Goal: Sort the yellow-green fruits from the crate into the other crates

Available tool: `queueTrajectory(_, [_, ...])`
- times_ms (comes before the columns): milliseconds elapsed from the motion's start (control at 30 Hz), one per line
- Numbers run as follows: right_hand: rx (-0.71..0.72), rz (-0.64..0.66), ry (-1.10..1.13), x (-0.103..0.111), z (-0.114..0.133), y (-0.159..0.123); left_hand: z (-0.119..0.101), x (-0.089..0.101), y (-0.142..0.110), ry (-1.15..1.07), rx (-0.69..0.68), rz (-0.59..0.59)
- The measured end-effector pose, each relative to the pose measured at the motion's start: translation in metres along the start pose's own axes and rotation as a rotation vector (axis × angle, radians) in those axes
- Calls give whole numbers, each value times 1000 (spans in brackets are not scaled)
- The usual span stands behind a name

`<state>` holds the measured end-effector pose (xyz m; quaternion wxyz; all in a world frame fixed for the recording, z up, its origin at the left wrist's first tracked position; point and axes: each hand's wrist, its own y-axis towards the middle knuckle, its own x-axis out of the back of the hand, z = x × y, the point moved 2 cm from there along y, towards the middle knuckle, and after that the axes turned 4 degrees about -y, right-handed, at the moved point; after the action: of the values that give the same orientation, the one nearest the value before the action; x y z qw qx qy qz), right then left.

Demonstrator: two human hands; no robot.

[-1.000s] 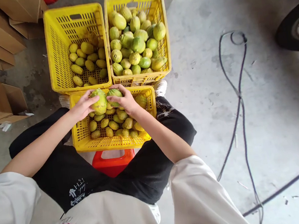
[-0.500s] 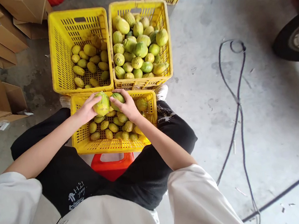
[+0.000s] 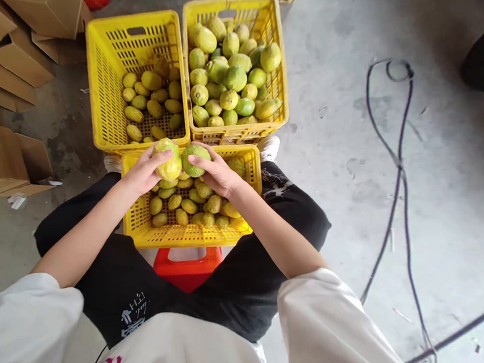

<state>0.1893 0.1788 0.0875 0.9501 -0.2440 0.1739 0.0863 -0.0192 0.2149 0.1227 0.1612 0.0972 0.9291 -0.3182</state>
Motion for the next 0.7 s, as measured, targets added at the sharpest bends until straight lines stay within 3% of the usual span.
queueTrajectory(100, [-47, 29, 11, 0, 5, 0, 6, -6, -2, 1, 31, -41])
queueTrajectory(267, [-191, 145, 46, 12, 24, -5, 20, -3, -4, 52, 104, -214])
queueTrajectory(400, [-180, 127, 38, 17, 29, -8, 17, -3, -6, 15, 129, -259])
queueTrajectory(567, [-114, 101, -41, 16, 28, -10, -1, -4, -17, -128, 125, -134])
queueTrajectory(700, [-83, 53, -37, 15, 29, -10, -5, -5, -25, -87, 33, -35])
